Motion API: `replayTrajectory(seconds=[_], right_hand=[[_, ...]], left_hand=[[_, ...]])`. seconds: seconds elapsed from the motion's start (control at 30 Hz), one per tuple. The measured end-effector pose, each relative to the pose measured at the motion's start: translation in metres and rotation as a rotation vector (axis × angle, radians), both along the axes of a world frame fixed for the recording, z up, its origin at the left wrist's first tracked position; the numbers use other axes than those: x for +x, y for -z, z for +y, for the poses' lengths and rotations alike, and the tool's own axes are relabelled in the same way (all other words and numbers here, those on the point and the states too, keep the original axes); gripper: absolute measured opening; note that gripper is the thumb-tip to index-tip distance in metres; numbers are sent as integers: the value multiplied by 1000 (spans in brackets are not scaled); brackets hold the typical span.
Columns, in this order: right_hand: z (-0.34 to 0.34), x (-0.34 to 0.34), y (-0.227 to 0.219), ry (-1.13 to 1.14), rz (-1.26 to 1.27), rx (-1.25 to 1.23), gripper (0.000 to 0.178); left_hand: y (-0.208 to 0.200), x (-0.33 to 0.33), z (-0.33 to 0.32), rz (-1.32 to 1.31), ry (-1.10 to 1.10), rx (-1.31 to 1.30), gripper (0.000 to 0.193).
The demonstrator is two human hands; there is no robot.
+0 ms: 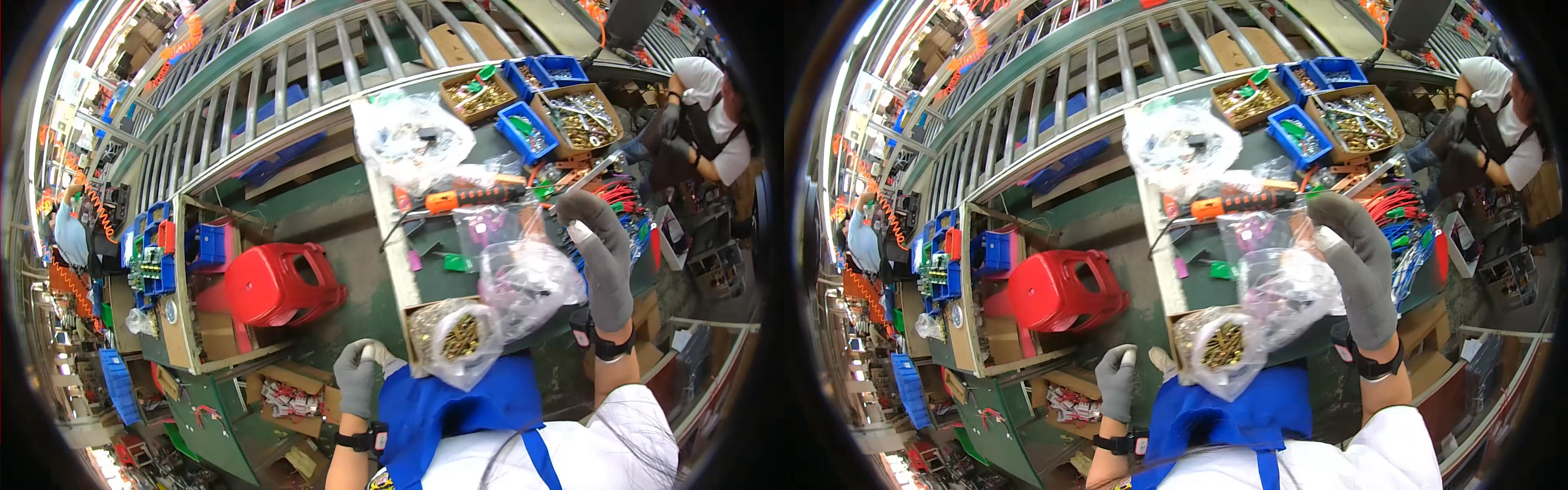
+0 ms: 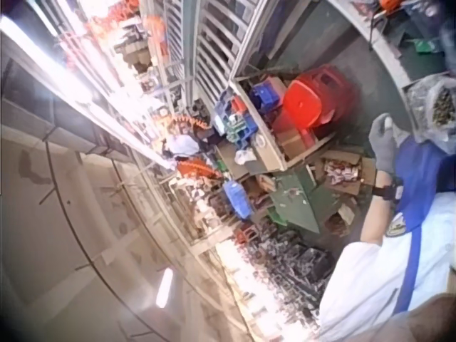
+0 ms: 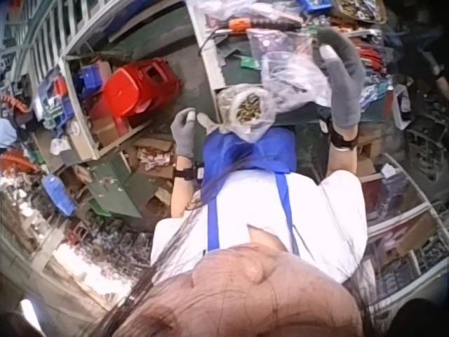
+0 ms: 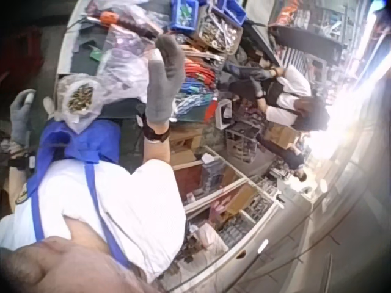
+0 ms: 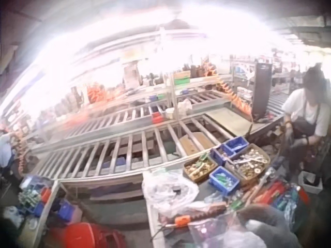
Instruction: The recorder is assembling electronic wire components, involving stripping wire, attaching connectors, and applying heat-shrink tubing using a heat gun.
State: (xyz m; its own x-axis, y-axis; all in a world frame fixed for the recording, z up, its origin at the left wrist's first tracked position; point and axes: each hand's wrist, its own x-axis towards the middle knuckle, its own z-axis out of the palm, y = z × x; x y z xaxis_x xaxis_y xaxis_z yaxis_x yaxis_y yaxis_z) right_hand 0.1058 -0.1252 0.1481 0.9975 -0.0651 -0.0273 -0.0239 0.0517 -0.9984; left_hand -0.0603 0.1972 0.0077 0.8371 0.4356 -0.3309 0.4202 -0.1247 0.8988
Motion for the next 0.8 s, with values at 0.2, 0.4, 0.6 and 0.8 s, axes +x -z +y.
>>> replayTrajectory(seconds=[0.2, 0.4, 0.6, 0.8], right_hand=[[130, -20, -34, -388, 16, -254, 28], [235, -43, -41, -590, 162, -242, 37], [276, -21, 7, -389, 202, -176, 34], [273, 34, 59, -340, 323, -262, 43]], left_hand=[[78, -44, 125, 48, 261, 346, 26], [81, -71, 263, 75, 421, 803, 27], [69, -22, 322, 127, 325, 566, 37], [37, 108, 293, 14, 569, 518, 64]])
